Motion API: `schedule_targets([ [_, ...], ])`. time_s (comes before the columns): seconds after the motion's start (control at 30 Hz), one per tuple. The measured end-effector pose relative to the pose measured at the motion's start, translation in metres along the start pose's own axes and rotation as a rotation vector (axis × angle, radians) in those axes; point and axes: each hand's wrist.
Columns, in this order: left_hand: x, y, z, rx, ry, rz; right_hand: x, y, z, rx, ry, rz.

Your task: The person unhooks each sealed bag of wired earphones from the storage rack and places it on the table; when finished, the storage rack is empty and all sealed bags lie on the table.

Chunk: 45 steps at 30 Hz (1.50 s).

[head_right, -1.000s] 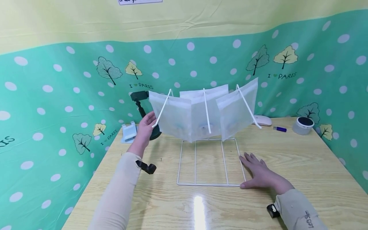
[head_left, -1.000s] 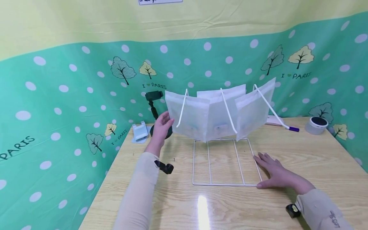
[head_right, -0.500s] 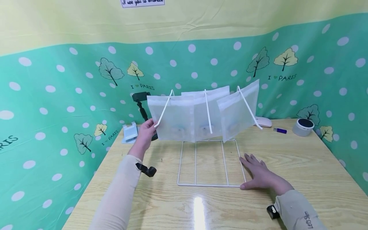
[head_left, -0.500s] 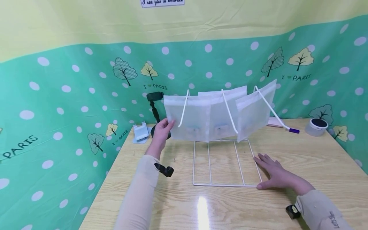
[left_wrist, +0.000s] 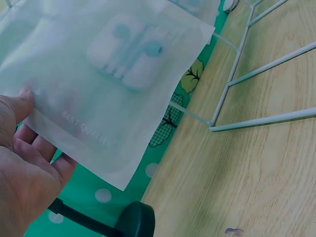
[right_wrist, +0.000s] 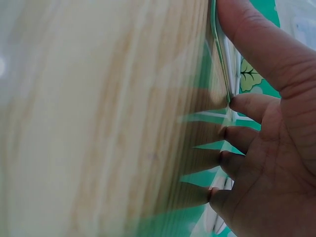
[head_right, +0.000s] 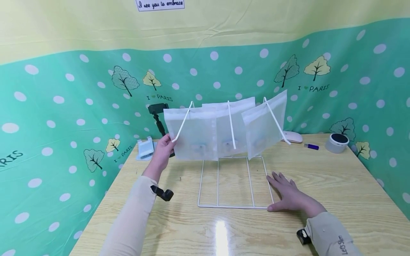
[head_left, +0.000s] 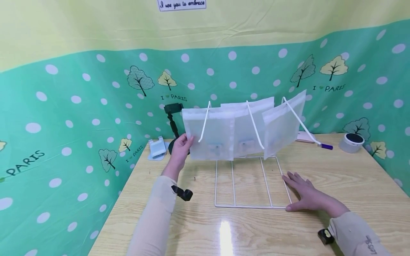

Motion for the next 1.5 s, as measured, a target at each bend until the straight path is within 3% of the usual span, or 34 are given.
schedule_targets([
  [0.77, -0.025, -0.001, -0.004, -0.050, 0.001, -0.065, -0.001, -0.001, -0.001, 0.035, 0.008, 0.007],
  [1.03, -0.036, -0.004, -0.004, -0.041, -0.003, -0.058, 0.000, 0.000, 0.000, 0.030, 0.007, 0.006],
  [1.5, -0.063, -0.004, -0.005, -0.064, -0.012, -0.057, 0.000, 0.000, 0.000, 0.016, 0.014, 0.005],
])
Point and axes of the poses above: each hand's wrist, its own x-axis towards the middle knuckle, its own z-axis out of the back of the hand, y = z × x, and after that the axes turned 5 degrees about y, right-handed
